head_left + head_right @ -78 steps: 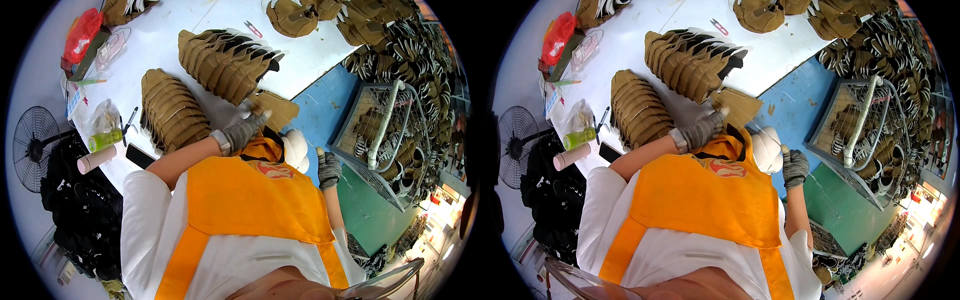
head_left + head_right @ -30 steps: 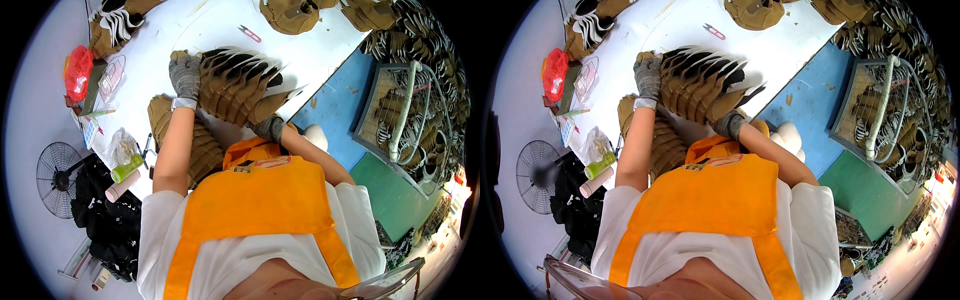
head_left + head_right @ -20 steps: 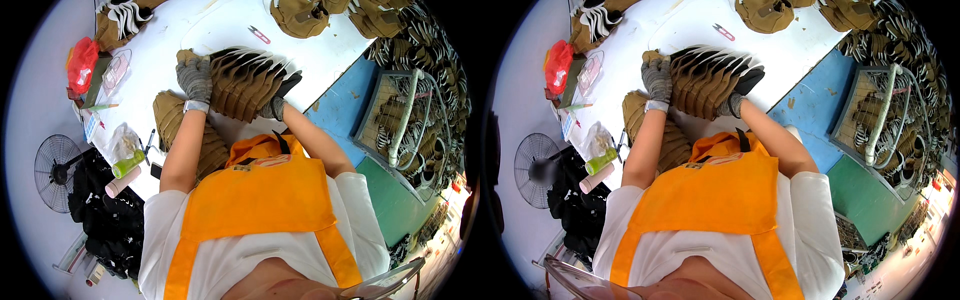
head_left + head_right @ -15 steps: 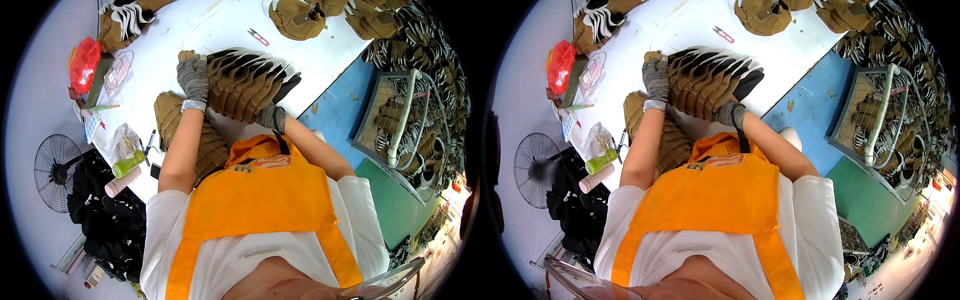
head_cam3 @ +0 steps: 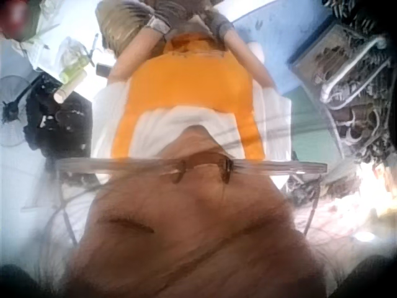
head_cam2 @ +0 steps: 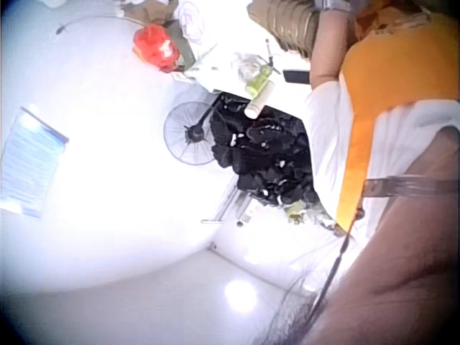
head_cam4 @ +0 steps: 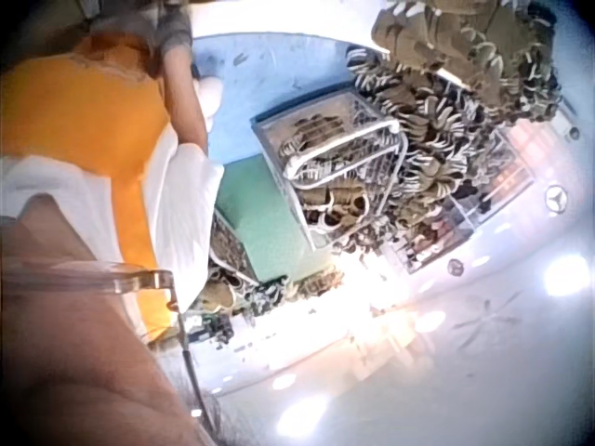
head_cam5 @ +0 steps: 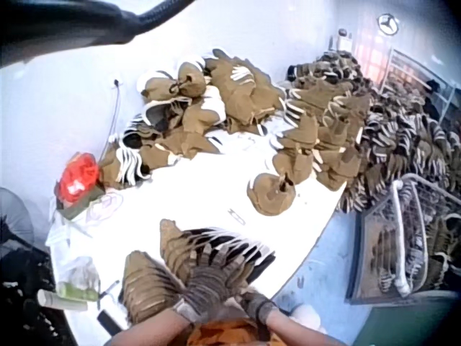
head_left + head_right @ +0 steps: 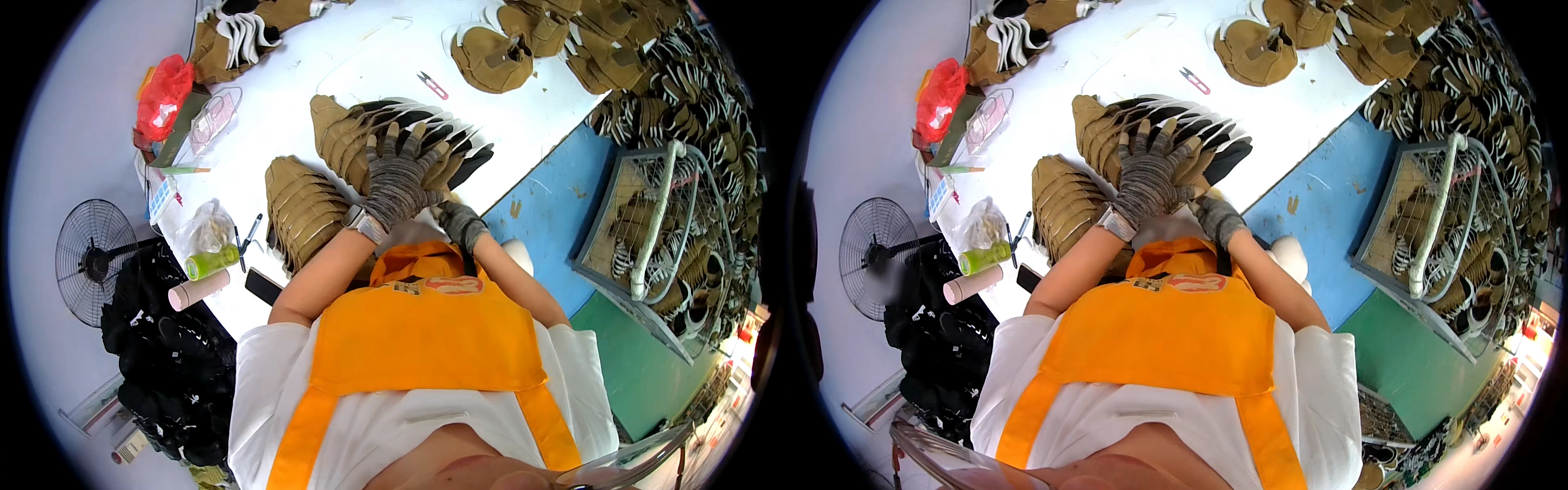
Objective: The person trims excess threads from brown shoe uppers using a pair of snips, then stacks the uppers and threads them onto a wire loop.
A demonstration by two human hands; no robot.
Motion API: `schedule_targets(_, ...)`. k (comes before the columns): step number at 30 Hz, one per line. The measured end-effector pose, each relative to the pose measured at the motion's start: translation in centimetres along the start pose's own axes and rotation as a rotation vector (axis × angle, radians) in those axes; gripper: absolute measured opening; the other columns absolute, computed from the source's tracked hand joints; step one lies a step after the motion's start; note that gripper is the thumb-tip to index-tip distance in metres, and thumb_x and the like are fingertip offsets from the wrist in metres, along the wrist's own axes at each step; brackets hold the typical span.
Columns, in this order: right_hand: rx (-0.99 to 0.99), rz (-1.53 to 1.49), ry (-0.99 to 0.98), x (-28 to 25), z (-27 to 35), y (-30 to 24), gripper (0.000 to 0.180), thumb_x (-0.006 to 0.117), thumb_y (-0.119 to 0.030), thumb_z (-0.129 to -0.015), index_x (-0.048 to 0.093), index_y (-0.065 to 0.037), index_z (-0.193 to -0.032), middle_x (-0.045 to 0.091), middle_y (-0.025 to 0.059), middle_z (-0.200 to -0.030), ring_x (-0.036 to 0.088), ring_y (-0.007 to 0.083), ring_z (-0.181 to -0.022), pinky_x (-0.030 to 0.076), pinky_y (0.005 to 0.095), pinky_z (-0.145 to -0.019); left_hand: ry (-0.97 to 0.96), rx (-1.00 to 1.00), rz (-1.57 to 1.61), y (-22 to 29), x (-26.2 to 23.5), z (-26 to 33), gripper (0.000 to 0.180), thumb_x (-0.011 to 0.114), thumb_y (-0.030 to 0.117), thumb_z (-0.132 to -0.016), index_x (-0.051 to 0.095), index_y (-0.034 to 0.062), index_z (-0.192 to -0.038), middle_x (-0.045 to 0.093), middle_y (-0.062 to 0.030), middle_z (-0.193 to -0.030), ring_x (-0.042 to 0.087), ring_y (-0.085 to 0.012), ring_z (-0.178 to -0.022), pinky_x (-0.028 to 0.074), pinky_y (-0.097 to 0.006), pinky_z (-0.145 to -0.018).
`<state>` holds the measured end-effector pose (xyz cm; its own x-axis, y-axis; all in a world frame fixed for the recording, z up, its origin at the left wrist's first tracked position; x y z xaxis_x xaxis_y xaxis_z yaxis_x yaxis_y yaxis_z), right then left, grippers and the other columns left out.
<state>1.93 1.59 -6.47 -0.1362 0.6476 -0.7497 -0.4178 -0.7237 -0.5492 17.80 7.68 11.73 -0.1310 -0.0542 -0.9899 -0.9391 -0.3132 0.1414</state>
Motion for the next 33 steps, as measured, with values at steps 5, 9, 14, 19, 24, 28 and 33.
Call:
schedule_targets(5,0.173,-0.492,0.318,-2.0,5.7,-1.8,0.026,0.051,-0.028,-0.092,0.060,-0.005,-0.099,0.063,0.0203,-0.095,0.057,0.0398,-0.092,0.044,0.0441,-0.080,0.029,-0.008,0.082,-0.4,1.2,0.3,0.078,0.063,0.066,-0.066,0.045,0.0335,-0.134,0.029,-0.0063,-0.147,0.022,-0.0365,-0.134,0.010,-0.060,-0.107)
schedule_targets(9,0.231,-0.350,0.284,-2.4,8.4,-0.1,0.025,0.051,-0.029,-0.092,0.060,-0.006,-0.097,0.062,0.0199,-0.092,0.056,0.0394,-0.088,0.045,0.0436,-0.076,0.085,0.005,0.121,-0.5,1.7,0.4,0.076,0.062,0.066,-0.067,0.046,0.0328,-0.133,0.031,-0.0064,-0.146,0.023,-0.0349,-0.134,0.011,-0.057,-0.108)
schedule_targets(14,0.225,-0.302,0.354,-0.9,14.2,3.5,0.020,0.054,-0.025,-0.093,0.061,-0.007,-0.092,0.063,0.0147,-0.085,0.059,0.0291,-0.077,0.047,0.0354,-0.070,0.119,-0.021,0.138,-0.4,0.9,0.5,0.072,0.062,0.065,-0.069,0.049,0.0321,-0.132,0.034,-0.0065,-0.145,0.023,-0.0342,-0.134,0.011,-0.055,-0.109)
schedule_targets(19,0.275,-0.705,0.381,2.7,20.3,9.2,0.016,0.059,-0.019,-0.091,0.060,-0.003,-0.090,0.060,0.0057,-0.080,0.054,0.0161,-0.076,0.045,0.0301,-0.071,0.049,-0.055,0.115,-0.5,0.5,0.9,0.078,0.059,0.070,-0.068,0.046,0.0313,-0.134,0.032,-0.0065,-0.146,0.021,-0.0334,-0.136,0.009,-0.054,-0.110)
schedule_targets(24,0.558,-1.053,0.191,4.0,28.3,10.7,0.015,0.058,-0.019,-0.092,0.059,-0.006,-0.087,0.058,-0.0003,-0.080,0.050,0.0094,-0.077,0.043,0.0272,-0.073,0.064,-0.022,0.169,-0.5,0.8,0.9,0.076,0.058,0.069,-0.070,0.046,0.0300,-0.134,0.032,-0.0073,-0.146,0.019,-0.0344,-0.136,0.009,-0.054,-0.110)
schedule_targets(28,0.736,-1.340,0.148,3.5,31.2,12.4,0.015,0.058,-0.021,-0.092,0.061,-0.006,-0.088,0.060,-0.0002,-0.082,0.051,0.0091,-0.078,0.043,0.0272,-0.072,0.183,-0.007,0.227,-2.4,-0.5,3.4,0.078,0.061,0.067,-0.068,0.050,0.0232,-0.132,0.033,-0.0101,-0.145,0.022,-0.0366,-0.135,0.011,-0.054,-0.109)
schedule_targets(33,0.735,-1.292,-0.042,2.4,34.6,13.3,0.016,0.058,-0.022,-0.092,0.061,-0.006,-0.089,0.060,0.0000,-0.084,0.051,0.0095,-0.079,0.043,0.0267,-0.072,0.082,-0.583,0.151,-13.5,-2.3,15.3,0.073,0.068,0.054,-0.073,0.050,0.0136,-0.131,0.046,-0.0165,-0.134,0.038,-0.0332,-0.128,0.025,-0.045,-0.107)
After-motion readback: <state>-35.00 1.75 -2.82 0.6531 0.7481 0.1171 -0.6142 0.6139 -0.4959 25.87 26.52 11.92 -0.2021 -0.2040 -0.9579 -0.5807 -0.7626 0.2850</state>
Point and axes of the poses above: each hand's wrist, its own z-axis away from the middle knuckle, its own x-axis out of the palm, y = z × x, the point moved 2 cm from there along -z, towards the middle knuckle
